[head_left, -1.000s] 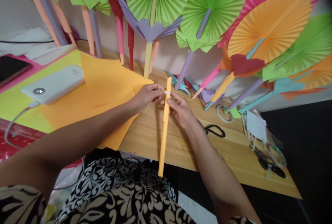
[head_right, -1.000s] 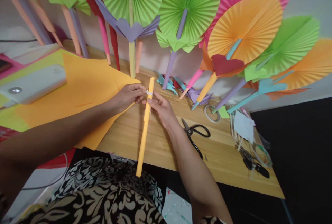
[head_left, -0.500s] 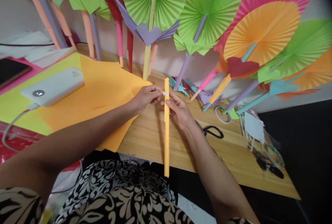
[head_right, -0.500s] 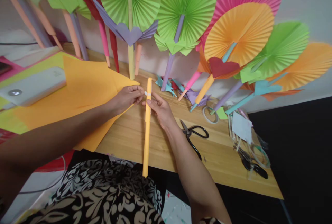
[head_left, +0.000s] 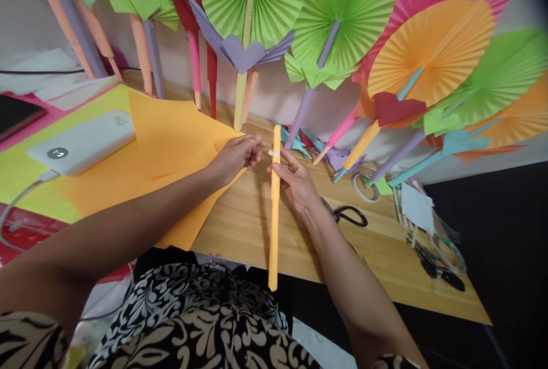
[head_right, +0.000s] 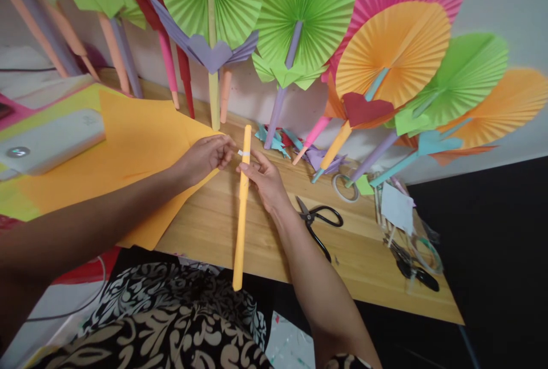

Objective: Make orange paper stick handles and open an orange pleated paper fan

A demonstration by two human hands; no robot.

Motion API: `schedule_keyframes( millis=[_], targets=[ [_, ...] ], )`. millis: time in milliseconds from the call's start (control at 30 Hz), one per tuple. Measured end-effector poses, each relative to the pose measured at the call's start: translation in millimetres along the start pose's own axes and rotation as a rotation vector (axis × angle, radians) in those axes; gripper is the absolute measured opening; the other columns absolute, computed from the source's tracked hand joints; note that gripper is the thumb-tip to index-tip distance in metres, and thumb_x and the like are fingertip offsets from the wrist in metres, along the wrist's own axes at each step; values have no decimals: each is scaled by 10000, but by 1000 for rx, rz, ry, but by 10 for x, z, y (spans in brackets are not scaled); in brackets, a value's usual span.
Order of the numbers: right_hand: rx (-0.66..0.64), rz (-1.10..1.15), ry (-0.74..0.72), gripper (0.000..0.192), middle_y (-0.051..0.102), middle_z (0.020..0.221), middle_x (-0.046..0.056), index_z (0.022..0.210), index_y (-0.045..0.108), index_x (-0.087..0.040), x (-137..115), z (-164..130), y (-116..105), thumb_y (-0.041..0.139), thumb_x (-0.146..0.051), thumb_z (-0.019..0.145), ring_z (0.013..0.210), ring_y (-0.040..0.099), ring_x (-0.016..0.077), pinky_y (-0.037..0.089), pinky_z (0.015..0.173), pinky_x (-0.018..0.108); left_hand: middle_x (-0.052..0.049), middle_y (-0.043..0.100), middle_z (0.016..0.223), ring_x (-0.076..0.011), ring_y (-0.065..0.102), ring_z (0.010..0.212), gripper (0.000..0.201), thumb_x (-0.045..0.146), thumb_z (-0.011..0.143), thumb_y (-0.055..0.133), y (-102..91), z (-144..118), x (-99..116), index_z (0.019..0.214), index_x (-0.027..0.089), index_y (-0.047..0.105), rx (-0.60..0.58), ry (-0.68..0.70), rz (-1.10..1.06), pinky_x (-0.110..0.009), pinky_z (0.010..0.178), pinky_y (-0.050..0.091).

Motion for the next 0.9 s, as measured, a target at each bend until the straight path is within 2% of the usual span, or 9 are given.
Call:
schedule_keyframes(
  millis=[200, 333, 600, 733, 900],
  targets=[
    [-18, -29, -20, 697, 672, 745, -22, 1320, 660, -259, -4, -10, 16, 850, -437, 674, 614, 497, 121, 368, 543, 263, 22, 534, 578, -72, 454, 509, 320, 338, 863, 705, 0, -8, 39, 638, 171, 550, 1, 70, 206, -243, 508, 325],
    [-18, -52, -26, 723, 628, 699, -36, 1332, 653, -253, -17, -21, 34, 859, -436, 663, 597, 479, 116, 368, 534, 258, 24, 529, 555, -71, 446, 499, 269, 246, 860, 680, 0, -5, 27, 638, 168, 550, -12, 30, 238, -243, 507, 315],
    [-34, -55, -32, 722, 619, 682, -43, 1330, 660, -241, -59, -38, 56, 871, -410, 660, 626, 501, 117, 358, 541, 243, 15, 534, 547, -73, 445, 482, 191, 145, 874, 581, -23, 3, -26, 683, 157, 579, -91, -14, 190, -237, 499, 299],
    [-36, -73, -31, 725, 644, 705, -36, 1342, 656, -252, -49, -38, 49, 859, -426, 669, 631, 508, 123, 370, 556, 255, 9, 523, 530, -75, 449, 470, 242, 110, 885, 551, -1, -8, 2, 647, 154, 552, -102, -63, 146, -237, 493, 293],
    [-26, -41, -45, 683, 691, 748, -15, 1327, 670, -273, -44, -27, 33, 848, -415, 683, 697, 580, 151, 414, 581, 268, 8, 507, 517, -80, 473, 472, 315, 73, 912, 510, 52, -24, 23, 608, 150, 529, -117, -108, 28, -226, 479, 288]
  ],
)
Point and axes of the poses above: each hand's wrist, its own z-axis towards the middle knuckle, its own y-axis out of the palm, x = y × z, the point moved 3 cm from there along z, towards the middle knuckle
